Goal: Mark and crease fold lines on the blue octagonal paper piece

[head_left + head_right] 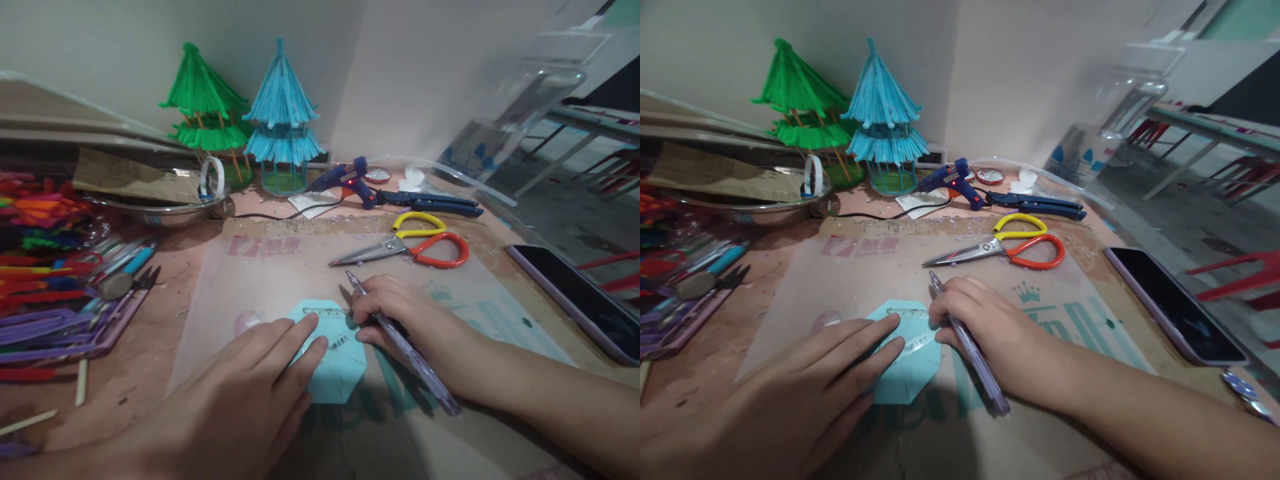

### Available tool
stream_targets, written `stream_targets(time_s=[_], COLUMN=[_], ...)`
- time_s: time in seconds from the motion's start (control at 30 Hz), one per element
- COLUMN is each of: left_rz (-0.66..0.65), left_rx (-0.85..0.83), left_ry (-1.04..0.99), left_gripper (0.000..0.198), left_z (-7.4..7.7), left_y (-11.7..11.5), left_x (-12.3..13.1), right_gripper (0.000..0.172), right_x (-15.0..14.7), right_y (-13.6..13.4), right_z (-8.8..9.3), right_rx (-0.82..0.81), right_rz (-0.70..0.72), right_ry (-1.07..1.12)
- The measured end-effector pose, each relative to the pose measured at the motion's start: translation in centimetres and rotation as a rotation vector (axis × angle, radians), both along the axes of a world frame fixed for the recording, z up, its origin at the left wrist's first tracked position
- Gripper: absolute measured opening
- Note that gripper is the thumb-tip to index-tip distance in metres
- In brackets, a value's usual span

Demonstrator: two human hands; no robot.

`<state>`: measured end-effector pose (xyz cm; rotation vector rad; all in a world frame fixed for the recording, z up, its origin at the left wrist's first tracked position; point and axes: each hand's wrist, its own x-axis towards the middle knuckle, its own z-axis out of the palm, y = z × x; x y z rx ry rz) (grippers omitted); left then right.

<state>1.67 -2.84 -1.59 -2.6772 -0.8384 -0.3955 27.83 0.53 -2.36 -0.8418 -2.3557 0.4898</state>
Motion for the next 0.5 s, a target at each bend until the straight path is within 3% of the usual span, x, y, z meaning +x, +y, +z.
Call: stream_targets(time_s=[0.23, 0.4, 0.5], left_rz=[-0.032, -0.019, 0.013], left_rx=[0.023, -0.067, -0.138], left_ry=[-0.009, -0.023, -0.079], left_gripper=[0.052, 0.044, 0.041], left_z=[-0.1, -0.2, -0.4], left_y=[0.2, 0.2, 0.1], left_x=[-0.1, -0.4, -0.5], right_gripper=[0.014, 0.017, 0.018], right_x=[0.2, 2.0, 2.5], right_y=[0.3, -0.4, -1.2], right_z=[0.1, 3.7, 5.4], right_rx=[0.003, 0.031, -0.077], right_rz=[-0.012, -0.076, -0.183], right_ry=[-0.009, -0.017, -0.041])
